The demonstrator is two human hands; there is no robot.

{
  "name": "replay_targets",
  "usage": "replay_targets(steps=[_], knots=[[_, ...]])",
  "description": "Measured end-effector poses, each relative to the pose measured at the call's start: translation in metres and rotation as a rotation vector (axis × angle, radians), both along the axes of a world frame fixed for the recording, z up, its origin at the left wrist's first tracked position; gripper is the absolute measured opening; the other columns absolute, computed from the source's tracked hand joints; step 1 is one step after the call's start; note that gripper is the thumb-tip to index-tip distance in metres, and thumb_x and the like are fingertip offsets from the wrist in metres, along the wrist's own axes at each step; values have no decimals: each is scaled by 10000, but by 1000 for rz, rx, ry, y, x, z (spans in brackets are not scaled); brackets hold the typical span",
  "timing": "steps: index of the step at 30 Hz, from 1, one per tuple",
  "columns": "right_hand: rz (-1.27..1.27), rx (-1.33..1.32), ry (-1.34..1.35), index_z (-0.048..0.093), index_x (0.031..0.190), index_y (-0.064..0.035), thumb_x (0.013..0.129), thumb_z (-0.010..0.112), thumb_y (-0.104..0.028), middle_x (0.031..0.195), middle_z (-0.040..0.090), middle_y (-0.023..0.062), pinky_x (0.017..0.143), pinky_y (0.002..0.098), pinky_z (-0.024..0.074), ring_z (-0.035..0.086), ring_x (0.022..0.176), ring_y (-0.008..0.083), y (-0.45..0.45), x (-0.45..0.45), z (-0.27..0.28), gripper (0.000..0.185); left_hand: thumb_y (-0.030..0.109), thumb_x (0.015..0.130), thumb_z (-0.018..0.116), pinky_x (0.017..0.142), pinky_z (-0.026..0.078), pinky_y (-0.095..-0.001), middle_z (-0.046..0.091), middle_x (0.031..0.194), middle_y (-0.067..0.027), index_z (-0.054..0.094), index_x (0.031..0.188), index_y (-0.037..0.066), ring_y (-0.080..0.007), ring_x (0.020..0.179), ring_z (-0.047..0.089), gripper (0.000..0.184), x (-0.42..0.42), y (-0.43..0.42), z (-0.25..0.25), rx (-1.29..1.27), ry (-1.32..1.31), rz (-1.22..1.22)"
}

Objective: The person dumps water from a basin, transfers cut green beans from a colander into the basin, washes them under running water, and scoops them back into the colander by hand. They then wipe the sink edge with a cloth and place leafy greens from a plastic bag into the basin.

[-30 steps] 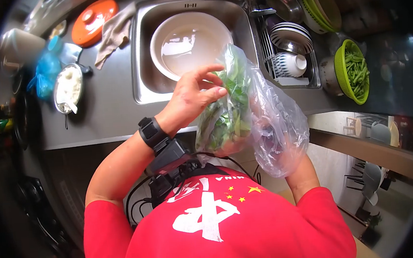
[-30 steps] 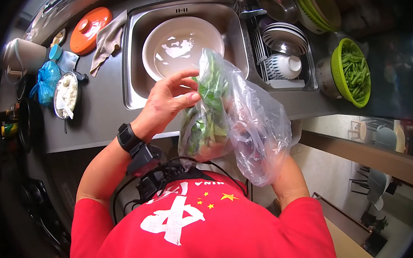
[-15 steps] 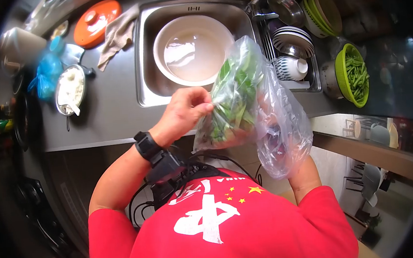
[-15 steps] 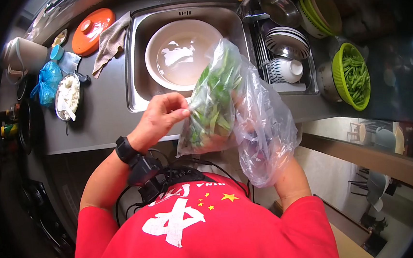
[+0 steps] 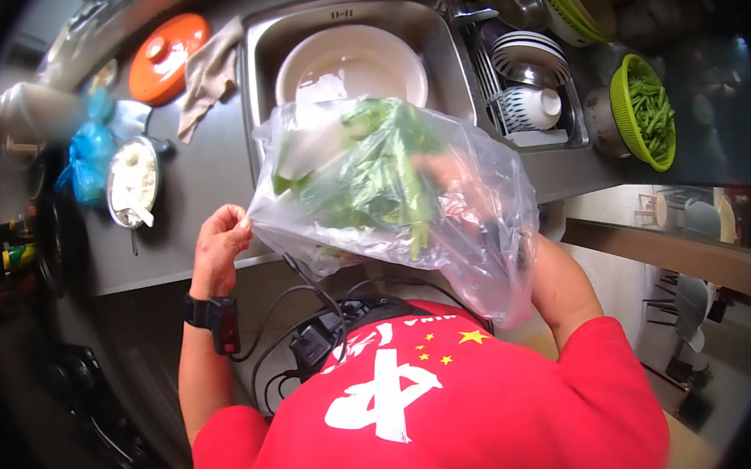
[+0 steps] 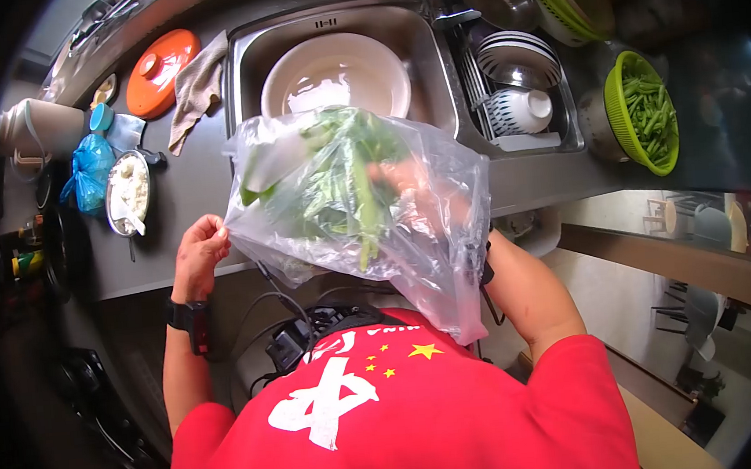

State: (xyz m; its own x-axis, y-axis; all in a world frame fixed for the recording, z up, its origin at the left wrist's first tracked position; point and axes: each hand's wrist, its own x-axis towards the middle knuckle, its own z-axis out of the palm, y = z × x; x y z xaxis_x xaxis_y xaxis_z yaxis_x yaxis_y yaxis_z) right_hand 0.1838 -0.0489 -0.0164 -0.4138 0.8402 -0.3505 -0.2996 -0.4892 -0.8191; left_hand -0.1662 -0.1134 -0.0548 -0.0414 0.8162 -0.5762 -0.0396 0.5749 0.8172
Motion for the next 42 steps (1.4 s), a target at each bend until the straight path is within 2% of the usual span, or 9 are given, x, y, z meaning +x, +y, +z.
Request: replay_targets(steps=[5,9,12,13,15,16,20,30,42], knots=[[62,11,4,599,1063,-5,777,697,-29,981,638,57,691,279,517,610,820,132,5,-31,4,303,93,875,598,579,367,-185,535,758,42,565,868,72,-32,653,462,40,-24,-23,3,35,159,7],[129,20,-36,605,1051,-5,776,696,-24,976,639,56,684,279,518,610,813,130,7,-58,10,291,196,879,645,765,474,-323,617,1078,-73,579,1184,41,-180,885,565,348,-3,-1,53,512,376,208],[187,31,-78,609,1043,-5,774,696,-21,972,639,55,678,278,519,611,807,128,7,-77,10,283,257,871,667,859,459,-370,605,1162,-133,540,1264,28,-236,1015,552,473,-2,22,63,518,519,-11],[200,32,-88,610,1040,-5,774,696,-20,970,639,54,676,278,519,611,805,127,6,-80,14,280,247,877,661,791,475,-320,654,1031,-137,590,1177,-13,-184,922,591,403,-6,27,61,584,717,-177],[204,27,-108,613,1034,-5,773,696,-18,968,639,54,673,277,520,611,802,126,4,-81,25,274,198,889,641,721,476,-280,672,829,-95,648,1023,-46,-126,781,597,278,-19,30,40,318,521,-199],[205,20,-114,615,1031,-4,772,696,-17,966,640,53,671,277,520,611,800,126,5,-82,26,272,155,896,625,636,447,-242,640,689,-32,678,899,-41,-76,657,554,203,-22,27,28,376,500,-90],[330,-37,-78,613,1052,3,742,699,13,971,642,53,668,295,532,622,812,129,21,-78,-5,322,142,904,613,583,376,-219,610,684,11,689,887,-13,-64,620,486,173,-50,10,-6,345,366,228],[332,-106,261,538,1231,-30,738,714,23,1099,646,81,898,345,510,630,995,191,28,-46,5,526,108,930,560,587,401,-213,602,709,11,654,867,-43,-52,625,488,189,-51,-24,-60,130,309,320],[230,-54,383,542,1236,-22,721,736,-47,1129,630,85,896,355,521,622,1007,193,37,-30,-11,551,121,927,562,583,427,-236,623,719,-3,664,869,-50,-76,619,520,207,-55,-50,-61,21,444,359]])
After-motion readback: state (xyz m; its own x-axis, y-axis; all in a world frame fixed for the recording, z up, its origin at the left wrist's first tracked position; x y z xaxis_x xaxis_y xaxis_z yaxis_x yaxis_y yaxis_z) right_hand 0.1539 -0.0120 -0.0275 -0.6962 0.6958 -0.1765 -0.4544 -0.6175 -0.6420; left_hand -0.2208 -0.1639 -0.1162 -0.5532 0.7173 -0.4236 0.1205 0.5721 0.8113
